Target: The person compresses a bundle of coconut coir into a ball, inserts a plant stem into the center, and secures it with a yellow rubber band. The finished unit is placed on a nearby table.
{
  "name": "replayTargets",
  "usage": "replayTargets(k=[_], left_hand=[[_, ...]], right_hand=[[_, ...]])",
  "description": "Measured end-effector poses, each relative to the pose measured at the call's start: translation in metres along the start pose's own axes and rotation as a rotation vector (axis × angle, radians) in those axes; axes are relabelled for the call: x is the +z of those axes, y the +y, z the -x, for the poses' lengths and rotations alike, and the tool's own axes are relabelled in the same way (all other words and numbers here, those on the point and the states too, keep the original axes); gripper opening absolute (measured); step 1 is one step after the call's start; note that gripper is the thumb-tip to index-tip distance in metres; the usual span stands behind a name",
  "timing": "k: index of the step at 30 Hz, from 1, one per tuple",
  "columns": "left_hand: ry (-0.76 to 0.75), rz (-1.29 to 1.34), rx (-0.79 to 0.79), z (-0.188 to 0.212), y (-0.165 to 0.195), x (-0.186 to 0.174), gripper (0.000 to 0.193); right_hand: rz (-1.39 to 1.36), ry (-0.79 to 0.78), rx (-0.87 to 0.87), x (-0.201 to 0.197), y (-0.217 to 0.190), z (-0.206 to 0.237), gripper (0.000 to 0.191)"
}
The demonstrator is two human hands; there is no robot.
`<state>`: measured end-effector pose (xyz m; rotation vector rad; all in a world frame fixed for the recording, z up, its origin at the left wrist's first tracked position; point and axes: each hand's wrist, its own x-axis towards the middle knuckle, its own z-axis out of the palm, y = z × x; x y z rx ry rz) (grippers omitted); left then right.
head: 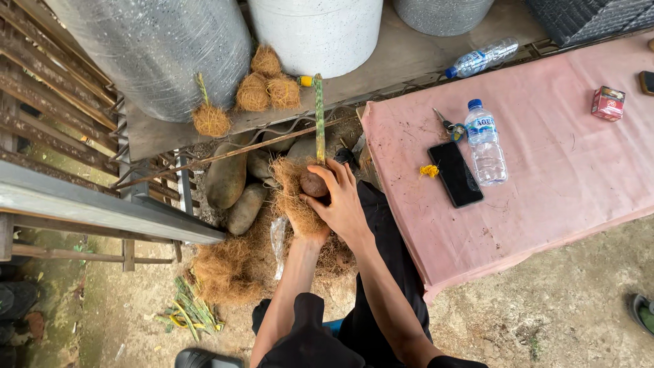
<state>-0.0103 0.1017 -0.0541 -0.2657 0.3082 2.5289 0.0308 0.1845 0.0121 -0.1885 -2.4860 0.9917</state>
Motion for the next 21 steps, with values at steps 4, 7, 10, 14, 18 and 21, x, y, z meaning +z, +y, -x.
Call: replayTargets(k=[4,7,10,14,18,21], left_hand=[[-0.014,0.021,-0.011,0.008,0.002,0.003,0.065],[0.016,-0.019,-0.004,0.011,0.007,0.013,0.067],[-0.080,-0.053,0.006,0.016,0.015,0.022,0.069],[-0.078,-0.056,0.010,0.020,0.021,0.024,0.073],[-0.053,-0.019,0.006,0.016,0.025,0.021,0.071],[-0.043,-0.015,0.009,0.013,0.025,0.020,0.072]], right_hand=[[0.010,-0.016,-0.087,-0.005,-0.001,0.001,0.070],[0.013,-0.015,-0.132,-0.011,0.000,0.001,0.068],[-0.096,-0.001,-0.211,-0.019,0.005,0.000,0.072],[-0.338,0.023,-0.224,-0.018,0.014,0.003,0.086],[-0.663,0.046,-0.219,-0.003,0.027,0.002,0.101],[-0.671,0.027,-0.272,0.005,0.039,0.004,0.119]])
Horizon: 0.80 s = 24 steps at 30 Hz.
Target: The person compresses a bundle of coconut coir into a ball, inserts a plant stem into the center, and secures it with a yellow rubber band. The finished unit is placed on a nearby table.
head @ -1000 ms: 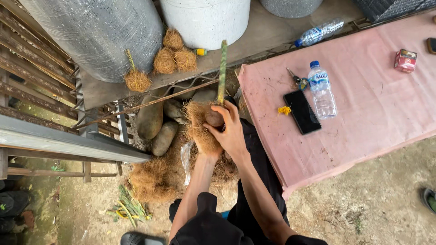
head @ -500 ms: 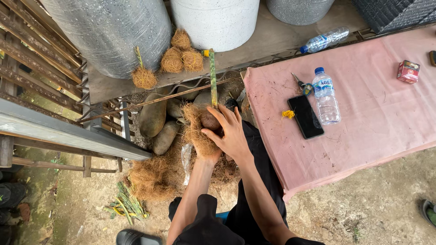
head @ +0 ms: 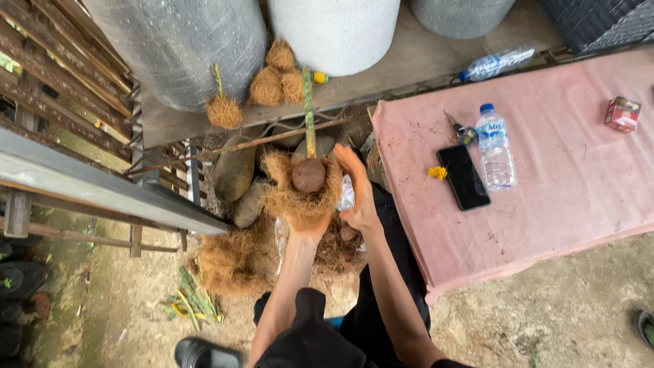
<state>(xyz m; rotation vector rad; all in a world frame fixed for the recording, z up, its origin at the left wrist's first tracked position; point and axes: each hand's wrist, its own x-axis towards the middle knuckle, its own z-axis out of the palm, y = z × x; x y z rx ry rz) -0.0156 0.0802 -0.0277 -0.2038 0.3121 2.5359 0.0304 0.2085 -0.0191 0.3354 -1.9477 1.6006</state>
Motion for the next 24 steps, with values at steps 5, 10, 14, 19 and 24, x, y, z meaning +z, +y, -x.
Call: replayTargets(k=[5,10,14,19,24], left_hand=[[0.001,-0.025,0.023,0.001,0.002,0.000,0.074],[-0.001,-0.053,0.032,0.001,0.001,-0.003,0.076],[0.018,-0.072,0.029,0.000,-0.005,-0.008,0.078],[0.040,-0.096,0.049,-0.004,-0.007,-0.011,0.080],[0.053,-0.136,0.060,-0.002,-0.011,-0.014,0.082]], right_hand=[[0.261,-0.085,-0.056,-0.014,0.015,0.003,0.139],[0.332,-0.209,0.095,-0.012,0.016,0.001,0.137],[0.107,-0.146,0.187,0.002,0.011,0.002,0.132],[-0.001,-0.031,0.127,0.016,0.014,0.004,0.117],[0.027,0.045,0.149,0.021,0.025,0.008,0.111]])
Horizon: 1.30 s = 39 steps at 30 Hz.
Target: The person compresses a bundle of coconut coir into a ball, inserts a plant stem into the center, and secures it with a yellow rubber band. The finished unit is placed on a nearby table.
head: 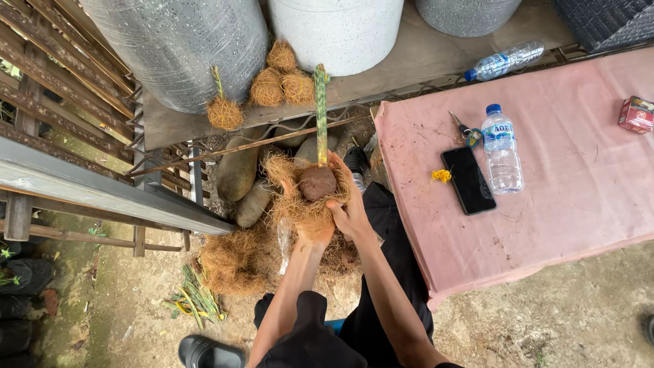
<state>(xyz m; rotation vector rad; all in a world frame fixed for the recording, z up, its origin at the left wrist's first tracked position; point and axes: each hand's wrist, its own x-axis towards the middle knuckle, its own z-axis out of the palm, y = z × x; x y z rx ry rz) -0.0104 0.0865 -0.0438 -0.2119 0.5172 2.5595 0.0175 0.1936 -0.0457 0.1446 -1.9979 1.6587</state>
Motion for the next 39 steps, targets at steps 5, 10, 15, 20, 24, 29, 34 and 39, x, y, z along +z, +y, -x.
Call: replayTargets(k=[5,10,15,20,24,29,34,39], left_hand=[[0.014,-0.046,0.019,-0.002,0.001,-0.005,0.085],[0.026,-0.107,0.040,-0.004,0.003,-0.010,0.087],[0.041,-0.231,0.082,-0.002,0.001,-0.009,0.089],[0.107,-0.509,0.204,0.008,0.007,0.003,0.092],[0.082,-0.665,0.395,0.017,0.010,0.016,0.094],[0.088,-0.633,0.327,0.021,0.018,0.003,0.104],[-0.198,-0.382,0.344,0.024,0.019,-0.047,0.125],[-0.376,-0.912,0.404,0.039,0.007,-0.070,0.105]], right_hand=[[-0.089,-0.005,0.020,0.004,-0.002,0.005,0.104],[-0.279,-0.012,0.047,0.009,-0.019,0.004,0.103],[-0.333,0.030,0.027,0.014,-0.022,0.005,0.101],[-0.360,0.122,0.119,0.019,-0.011,0.011,0.100],[-0.338,0.162,0.132,0.019,-0.008,0.012,0.096],[-0.337,0.186,0.128,0.022,-0.016,0.010,0.090],[-0.277,0.207,0.094,0.023,-0.030,0.007,0.084],[-0.253,0.232,0.080,0.020,-0.049,0.011,0.082]])
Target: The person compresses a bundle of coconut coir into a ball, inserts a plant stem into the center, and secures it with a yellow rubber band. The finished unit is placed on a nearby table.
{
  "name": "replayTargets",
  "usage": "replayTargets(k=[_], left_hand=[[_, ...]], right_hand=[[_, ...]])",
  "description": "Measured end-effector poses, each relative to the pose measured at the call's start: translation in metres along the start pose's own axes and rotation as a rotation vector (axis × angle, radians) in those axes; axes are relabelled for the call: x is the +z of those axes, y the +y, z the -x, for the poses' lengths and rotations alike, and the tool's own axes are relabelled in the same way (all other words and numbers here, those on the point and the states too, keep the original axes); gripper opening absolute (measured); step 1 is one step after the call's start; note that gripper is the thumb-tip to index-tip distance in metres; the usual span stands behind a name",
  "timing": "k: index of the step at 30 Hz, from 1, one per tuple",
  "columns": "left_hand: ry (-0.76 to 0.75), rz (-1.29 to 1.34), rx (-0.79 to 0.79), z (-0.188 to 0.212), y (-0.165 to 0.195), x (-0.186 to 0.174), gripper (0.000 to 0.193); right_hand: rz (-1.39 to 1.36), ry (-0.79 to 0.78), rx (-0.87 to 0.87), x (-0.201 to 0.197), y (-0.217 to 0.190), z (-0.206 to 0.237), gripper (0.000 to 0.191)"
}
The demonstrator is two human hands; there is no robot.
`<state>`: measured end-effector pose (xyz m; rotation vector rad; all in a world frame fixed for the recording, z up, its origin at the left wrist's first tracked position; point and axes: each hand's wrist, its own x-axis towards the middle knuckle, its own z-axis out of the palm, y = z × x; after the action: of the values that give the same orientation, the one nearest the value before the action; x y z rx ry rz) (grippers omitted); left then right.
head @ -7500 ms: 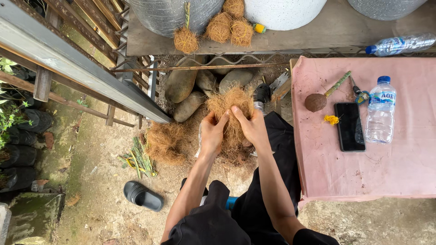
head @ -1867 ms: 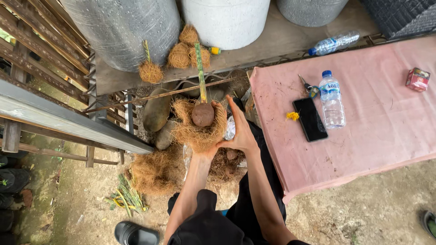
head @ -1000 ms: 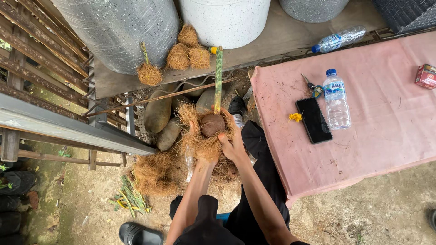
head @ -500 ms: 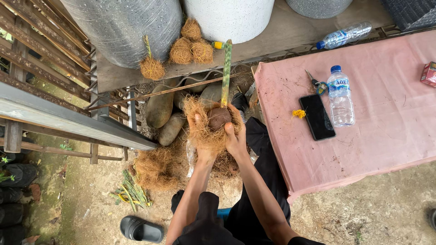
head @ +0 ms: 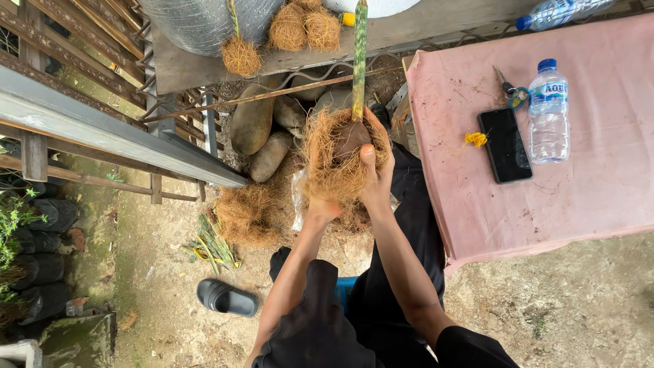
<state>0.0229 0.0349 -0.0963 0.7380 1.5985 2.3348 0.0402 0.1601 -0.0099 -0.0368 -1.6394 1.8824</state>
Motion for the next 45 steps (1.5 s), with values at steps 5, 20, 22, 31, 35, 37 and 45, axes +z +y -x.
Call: replayTargets(k=[5,20,22,31,35,37,45], left_hand=[[0.072,-0.287,-0.262,-0.017,0.016,0.016,0.079],[0.178,0.342,-0.191,-0.014,0.004,0.000,0.087],[0.238,0.458,-0.208,-0.013,-0.004,0.000,0.084],[0.315,0.308,-0.130,-0.019,0.002,0.006,0.087],[0.263,0.161,-0.074,-0.023,0.019,0.013,0.086],[0.313,0.150,0.056,-0.026,0.026,0.021,0.083],[0.137,-0.012,-0.071,-0.025,0.045,0.025,0.098]], right_hand=[[-0.015,-0.098,-0.047,0.003,-0.012,0.001,0.090],[-0.050,-0.227,-0.074,0.008,-0.017,0.009,0.095],[-0.250,-0.281,-0.146,0.008,-0.016,0.004,0.112],[-0.242,-0.055,-0.019,0.026,-0.002,0.011,0.088],[-0.180,-0.039,0.171,0.017,-0.001,0.015,0.065],[-0.263,-0.012,0.254,0.013,0.000,0.013,0.059],[-0.512,0.059,0.366,0.007,-0.019,0.011,0.058]])
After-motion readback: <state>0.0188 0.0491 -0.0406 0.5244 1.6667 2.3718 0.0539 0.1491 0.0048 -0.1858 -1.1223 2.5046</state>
